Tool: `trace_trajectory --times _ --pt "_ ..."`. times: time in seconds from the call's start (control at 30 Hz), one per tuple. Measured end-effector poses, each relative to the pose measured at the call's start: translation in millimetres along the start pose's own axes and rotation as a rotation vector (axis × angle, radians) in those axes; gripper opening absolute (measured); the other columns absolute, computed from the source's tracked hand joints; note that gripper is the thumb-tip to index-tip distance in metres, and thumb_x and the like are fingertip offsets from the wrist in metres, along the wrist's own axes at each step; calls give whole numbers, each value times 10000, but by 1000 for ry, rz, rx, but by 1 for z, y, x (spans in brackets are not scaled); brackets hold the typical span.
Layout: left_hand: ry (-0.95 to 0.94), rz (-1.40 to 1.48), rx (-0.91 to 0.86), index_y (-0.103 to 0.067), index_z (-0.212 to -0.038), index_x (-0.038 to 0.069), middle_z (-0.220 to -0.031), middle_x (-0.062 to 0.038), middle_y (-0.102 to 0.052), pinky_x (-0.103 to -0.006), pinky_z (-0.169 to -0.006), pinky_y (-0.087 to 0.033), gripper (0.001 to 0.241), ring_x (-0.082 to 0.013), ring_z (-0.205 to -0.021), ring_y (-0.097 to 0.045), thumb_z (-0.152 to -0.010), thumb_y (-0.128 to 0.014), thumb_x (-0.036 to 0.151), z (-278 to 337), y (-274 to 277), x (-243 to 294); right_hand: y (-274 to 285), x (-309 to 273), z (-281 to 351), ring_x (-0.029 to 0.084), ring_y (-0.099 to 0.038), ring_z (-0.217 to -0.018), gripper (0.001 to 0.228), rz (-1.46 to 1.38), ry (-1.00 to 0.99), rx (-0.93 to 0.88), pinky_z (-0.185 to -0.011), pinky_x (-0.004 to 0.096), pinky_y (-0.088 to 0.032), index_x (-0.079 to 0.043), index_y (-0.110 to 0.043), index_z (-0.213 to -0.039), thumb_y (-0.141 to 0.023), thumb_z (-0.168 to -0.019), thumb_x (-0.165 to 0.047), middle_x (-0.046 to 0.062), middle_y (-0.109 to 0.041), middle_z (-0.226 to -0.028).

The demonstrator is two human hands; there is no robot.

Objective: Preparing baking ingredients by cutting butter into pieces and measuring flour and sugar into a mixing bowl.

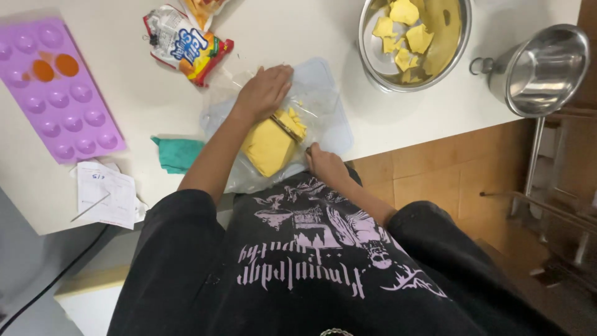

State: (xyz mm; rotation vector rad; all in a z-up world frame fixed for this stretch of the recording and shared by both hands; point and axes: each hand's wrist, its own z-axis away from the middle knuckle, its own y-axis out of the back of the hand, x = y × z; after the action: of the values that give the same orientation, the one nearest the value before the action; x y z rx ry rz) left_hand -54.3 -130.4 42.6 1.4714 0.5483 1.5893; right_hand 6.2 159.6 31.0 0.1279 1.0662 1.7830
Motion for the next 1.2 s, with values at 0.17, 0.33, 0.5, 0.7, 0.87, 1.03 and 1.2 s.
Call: trace_trajectory --times 0.17,0.33,0.5,0.7,0.87,1.03,1.2 --pt "28 -16 -1 -438 -1510 81 -1486 -169 -519 -645 -1140 -341 514 -314 -1445 -431 -1134 -270 388 2 -1 5 -1 0 -4 479 -737 -775 356 32 15 36 -680 551 -598 -27 -471 -1118 -370 -1081 -367 294 -700 -793" --pt "15 -17 29 -450 -1491 109 -1443 -134 -541 -596 -1164 -333 479 -287 -1425 -454 -1138 -269 378 -3 -3 1 3 -2 -3 505 -728 -793 424 28 3 34 -685 563 -594 -6 -483 -1136 -340 -1090 -403 305 -697 -802" --pt "-27 76 312 -558 -1378 66 -1404 -96 -587 -404 -1027 -456 381 -297 -1284 -526 -1045 -505 243 4 -5 8 13 -14 0 399 -672 -553 339 -32 65 226 -525 513 -537 7 -457 -1048 -461 -1061 -332 171 -659 -645" --pt "-75 102 345 -580 -1334 27 -1378 -129 -599 -406 -1029 -453 355 -324 -1264 -528 -1035 -511 206 -2 -8 9 17 -8 -7 332 -654 -550 340 -151 4 100 -550 435 -566 0 -516 -1011 -403 -1095 -309 160 -657 -681" --pt "-53 169 334 -597 -1314 23 -1368 -128 -609 -404 -1051 -440 337 -327 -1255 -545 -1054 -494 211 5 -8 12 7 -7 2 409 -672 -581 302 -112 5 167 -571 514 -542 -30 -476 -1063 -439 -1058 -329 184 -673 -684" --pt "88 312 409 -660 -1207 -47 -1272 -176 -677 -413 -991 -468 389 -365 -1145 -610 -1044 -494 266 12 16 19 25 1 9 315 -659 -563 314 -169 52 170 -569 420 -549 -55 -558 -1102 -451 -1068 -348 144 -693 -727" --pt "341 220 550 -708 -1095 -21 -1072 -164 -736 -418 -846 -530 327 -348 -931 -678 -824 -529 14 41 27 35 43 16 18 217 -643 -561 208 -495 37 147 -485 277 -562 -14 -509 -1078 -453 -1095 -214 132 -659 -761"
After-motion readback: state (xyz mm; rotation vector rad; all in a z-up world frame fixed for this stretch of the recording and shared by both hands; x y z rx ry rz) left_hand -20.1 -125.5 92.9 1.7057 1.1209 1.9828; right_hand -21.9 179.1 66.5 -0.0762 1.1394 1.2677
